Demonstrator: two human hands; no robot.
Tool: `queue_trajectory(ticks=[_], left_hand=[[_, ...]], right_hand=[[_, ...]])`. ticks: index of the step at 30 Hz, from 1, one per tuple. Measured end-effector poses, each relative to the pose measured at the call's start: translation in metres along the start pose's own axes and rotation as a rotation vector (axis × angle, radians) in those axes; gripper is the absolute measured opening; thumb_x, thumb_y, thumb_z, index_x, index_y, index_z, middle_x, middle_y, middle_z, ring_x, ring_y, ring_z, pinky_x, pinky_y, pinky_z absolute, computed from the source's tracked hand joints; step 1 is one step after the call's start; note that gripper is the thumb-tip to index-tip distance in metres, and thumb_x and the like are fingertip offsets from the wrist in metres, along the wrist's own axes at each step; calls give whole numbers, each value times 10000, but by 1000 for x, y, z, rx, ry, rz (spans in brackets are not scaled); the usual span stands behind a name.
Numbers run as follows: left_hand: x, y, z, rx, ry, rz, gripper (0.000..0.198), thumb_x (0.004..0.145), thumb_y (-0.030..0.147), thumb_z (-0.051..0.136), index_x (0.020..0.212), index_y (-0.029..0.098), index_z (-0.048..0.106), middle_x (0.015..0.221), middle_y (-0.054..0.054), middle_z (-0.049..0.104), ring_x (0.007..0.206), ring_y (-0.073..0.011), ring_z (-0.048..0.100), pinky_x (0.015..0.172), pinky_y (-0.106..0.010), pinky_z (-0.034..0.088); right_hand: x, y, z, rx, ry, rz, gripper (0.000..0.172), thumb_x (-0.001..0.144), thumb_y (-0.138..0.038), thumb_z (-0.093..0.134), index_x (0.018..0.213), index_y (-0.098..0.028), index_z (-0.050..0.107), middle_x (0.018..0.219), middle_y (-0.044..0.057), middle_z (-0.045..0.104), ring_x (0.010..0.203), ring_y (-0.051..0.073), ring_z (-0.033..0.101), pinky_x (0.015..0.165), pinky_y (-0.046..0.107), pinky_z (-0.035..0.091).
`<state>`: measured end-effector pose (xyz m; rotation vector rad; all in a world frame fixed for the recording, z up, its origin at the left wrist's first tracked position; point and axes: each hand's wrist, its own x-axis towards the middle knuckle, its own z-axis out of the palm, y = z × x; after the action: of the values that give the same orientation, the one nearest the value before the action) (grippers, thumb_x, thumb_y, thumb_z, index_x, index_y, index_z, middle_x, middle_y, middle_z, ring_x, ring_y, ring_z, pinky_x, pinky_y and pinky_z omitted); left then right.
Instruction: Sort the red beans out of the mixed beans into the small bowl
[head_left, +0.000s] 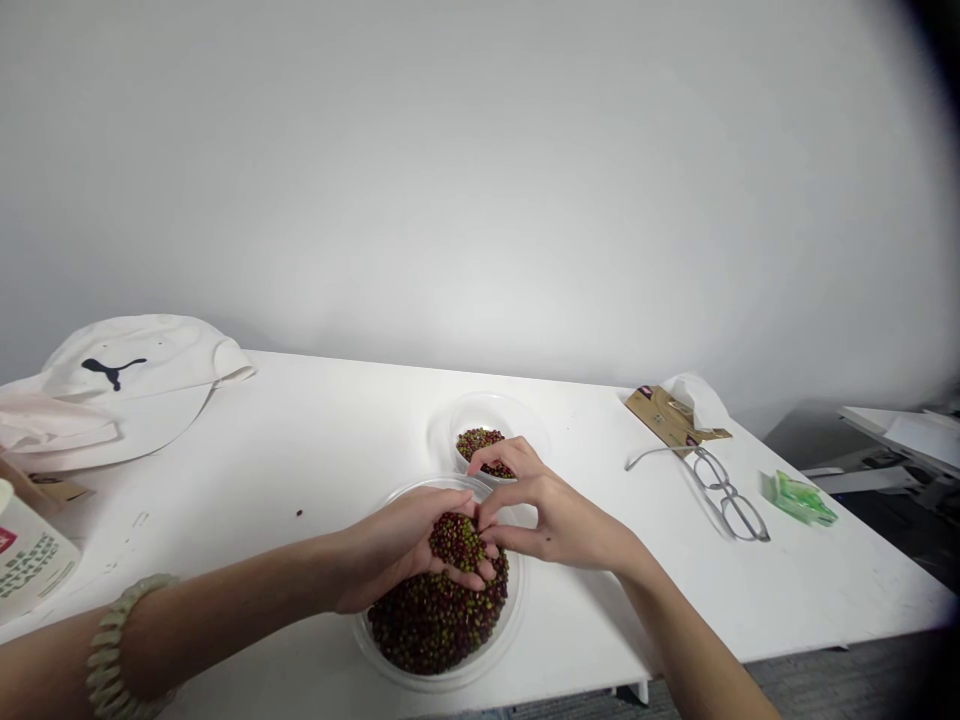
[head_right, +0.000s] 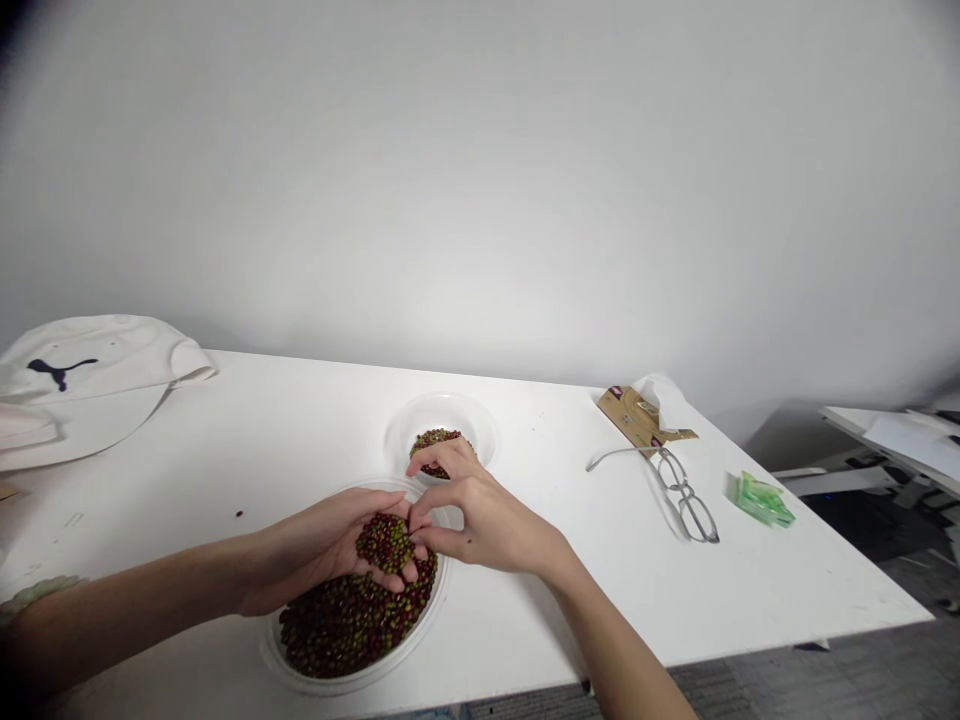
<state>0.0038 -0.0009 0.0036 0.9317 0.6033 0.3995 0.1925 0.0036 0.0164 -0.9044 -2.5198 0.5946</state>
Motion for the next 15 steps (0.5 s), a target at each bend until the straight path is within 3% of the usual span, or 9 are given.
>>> queue_trajectory(ticks=[9, 15], left_hand=[[-1, 0, 0, 3, -3, 7, 308, 807, 323, 340, 806, 131, 582, 835, -66, 577, 818, -169, 541, 787, -330, 430], [-2, 1, 0, -18, 18, -26, 240, 760, 334, 453, 863, 159, 582, 859, -65, 587, 844, -181, 541, 806, -331, 425]], right_hand=[[0, -2, -3, 68, 72, -19, 81, 748, -149, 620, 789, -216, 637, 1034, 30, 480, 1027, 191, 415, 881, 357, 368], [2, 11, 0, 18, 422, 82, 103, 811, -185, 544, 861, -233, 621, 923, 39, 515, 911, 188, 470, 800, 362, 407]])
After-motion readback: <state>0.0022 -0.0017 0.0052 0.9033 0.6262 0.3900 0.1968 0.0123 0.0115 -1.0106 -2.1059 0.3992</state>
